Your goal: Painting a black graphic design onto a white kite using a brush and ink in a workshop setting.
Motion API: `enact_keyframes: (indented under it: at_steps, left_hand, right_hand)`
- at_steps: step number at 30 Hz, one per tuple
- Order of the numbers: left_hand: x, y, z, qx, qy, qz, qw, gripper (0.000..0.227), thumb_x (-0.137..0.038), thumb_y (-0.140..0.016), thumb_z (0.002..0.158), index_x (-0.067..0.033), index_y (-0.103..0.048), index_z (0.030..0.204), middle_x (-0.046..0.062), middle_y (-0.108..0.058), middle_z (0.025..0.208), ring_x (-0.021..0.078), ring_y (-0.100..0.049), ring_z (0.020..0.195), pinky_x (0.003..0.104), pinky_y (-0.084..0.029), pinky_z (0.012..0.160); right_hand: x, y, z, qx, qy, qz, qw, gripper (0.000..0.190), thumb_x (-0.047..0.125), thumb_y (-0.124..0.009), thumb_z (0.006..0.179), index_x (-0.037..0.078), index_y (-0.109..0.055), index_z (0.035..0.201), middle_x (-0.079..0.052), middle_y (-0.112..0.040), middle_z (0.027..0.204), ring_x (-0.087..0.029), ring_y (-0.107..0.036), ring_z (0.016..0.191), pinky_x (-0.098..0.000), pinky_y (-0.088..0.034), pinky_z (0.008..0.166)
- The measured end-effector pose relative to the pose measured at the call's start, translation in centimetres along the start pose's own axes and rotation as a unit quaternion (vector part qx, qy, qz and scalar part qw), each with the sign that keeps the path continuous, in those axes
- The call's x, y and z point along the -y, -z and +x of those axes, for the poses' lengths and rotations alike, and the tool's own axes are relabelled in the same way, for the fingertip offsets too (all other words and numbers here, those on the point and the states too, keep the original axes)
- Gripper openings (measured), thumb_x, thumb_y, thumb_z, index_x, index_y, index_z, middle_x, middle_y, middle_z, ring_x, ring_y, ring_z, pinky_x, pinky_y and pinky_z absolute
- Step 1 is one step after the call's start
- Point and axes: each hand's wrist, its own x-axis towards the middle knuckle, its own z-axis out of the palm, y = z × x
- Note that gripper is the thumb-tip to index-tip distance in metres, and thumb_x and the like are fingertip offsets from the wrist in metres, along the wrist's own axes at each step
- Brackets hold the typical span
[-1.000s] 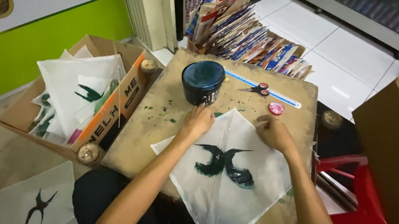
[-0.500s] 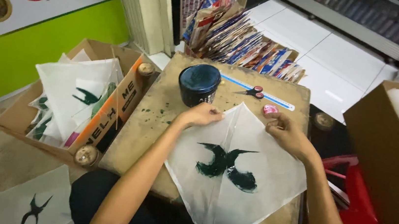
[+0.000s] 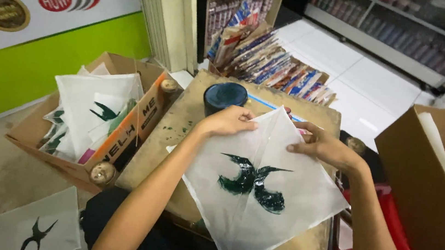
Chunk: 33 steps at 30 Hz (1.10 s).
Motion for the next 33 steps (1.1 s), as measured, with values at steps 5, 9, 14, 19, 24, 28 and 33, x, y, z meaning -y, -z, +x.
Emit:
enact_keyframes:
  at_steps: [5, 9, 14, 19, 24, 28, 33]
  left_hand:
    - [-2.8, 2.0, -3.1, 0.025, 0.021, 0.053, 0.998, 0.034, -0.035, -0.08, 0.083, -0.0106, -0.076, 0.105, 0.005, -0.076, 0.082, 0.0157, -0.071, 0.073, 0.027, -0.058, 0.064]
    - [-2.2, 3.3, -3.1, 0.016, 0.042, 0.081, 0.996, 0.029, -0.038, -0.082, 0.079, -0.0132, -0.078, 0.095, 0.004, -0.077, 0.076, 0.0153, -0.074, 0.068, 0.027, -0.058, 0.06]
    - [-9.1, 5.2, -9.7, -0.066, 0.038, 0.072, 0.995, 0.032, -0.041, -0.081, 0.077, -0.012, -0.077, 0.089, 0.007, -0.075, 0.072, 0.017, -0.072, 0.064, 0.029, -0.057, 0.057]
    - [-12.6, 7.1, -15.5, -0.17, 0.019, 0.038, 0.985, 0.03, -0.041, -0.079, 0.08, -0.0125, -0.074, 0.09, 0.004, -0.072, 0.069, 0.014, -0.068, 0.062, 0.025, -0.054, 0.056]
    - [-12.3, 7.4, -18.2, -0.272, 0.079, 0.109, 0.953, 0.047, -0.07, -0.068, 0.074, -0.0312, -0.077, 0.099, -0.003, -0.075, 0.073, 0.0117, -0.075, 0.066, 0.021, -0.044, 0.097]
    - [-9.3, 5.1, -19.3, -0.404, -0.036, -0.044, 0.913, 0.032, -0.044, -0.078, 0.081, -0.0127, -0.074, 0.088, 0.002, -0.07, 0.071, 0.0121, -0.066, 0.069, 0.028, -0.054, 0.066]
    - [-9.9, 1.7, -23.7, -0.474, 0.018, -0.146, 0.868, 0.046, -0.047, -0.064, 0.085, -0.012, -0.076, 0.112, 0.001, -0.078, 0.097, 0.0132, -0.071, 0.088, 0.028, -0.053, 0.074]
  right_hand:
    - [0.3, 0.3, 1.5, 0.002, 0.064, 0.01, 0.998, 0.072, -0.005, -0.076, 0.079, 0.009, -0.053, 0.147, -0.014, -0.076, 0.098, -0.028, -0.076, 0.076, -0.0429, -0.064, 0.061]
    - [3.6, -1.1, 0.5, 0.001, 0.103, -0.026, 0.994, 0.073, -0.002, -0.078, 0.078, 0.004, -0.053, 0.147, -0.016, -0.076, 0.098, -0.024, -0.074, 0.073, -0.0396, -0.064, 0.061]
    - [7.9, -2.3, -0.3, -0.031, 0.136, -0.095, 0.986, 0.075, -0.003, -0.077, 0.08, 0.006, -0.05, 0.149, -0.017, -0.075, 0.107, -0.027, -0.073, 0.09, -0.0458, -0.063, 0.08]
    - [12.8, -5.5, 1.0, -0.099, 0.26, -0.27, 0.922, 0.075, 0.02, -0.081, 0.08, 0.022, -0.052, 0.149, -0.016, -0.065, 0.13, -0.035, -0.057, 0.13, -0.0534, -0.037, 0.114]
    - [12.7, -9.0, 3.3, -0.204, 0.457, -0.346, 0.793, 0.083, 0.016, -0.08, 0.08, 0.011, -0.044, 0.155, -0.014, -0.059, 0.138, -0.043, -0.048, 0.132, -0.0614, -0.028, 0.111]
    - [8.4, -13.8, 0.2, -0.295, 0.55, -0.269, 0.733, 0.058, 0.014, -0.076, 0.093, 0.007, -0.051, 0.145, -0.014, -0.057, 0.139, -0.034, -0.048, 0.132, -0.049, -0.026, 0.113]
    - [0.6, -20.6, -5.6, -0.366, 0.402, -0.102, 0.833, 0.029, 0.021, -0.061, 0.103, 0.007, -0.067, 0.127, -0.007, -0.064, 0.116, -0.019, -0.052, 0.095, -0.0356, -0.041, 0.096]
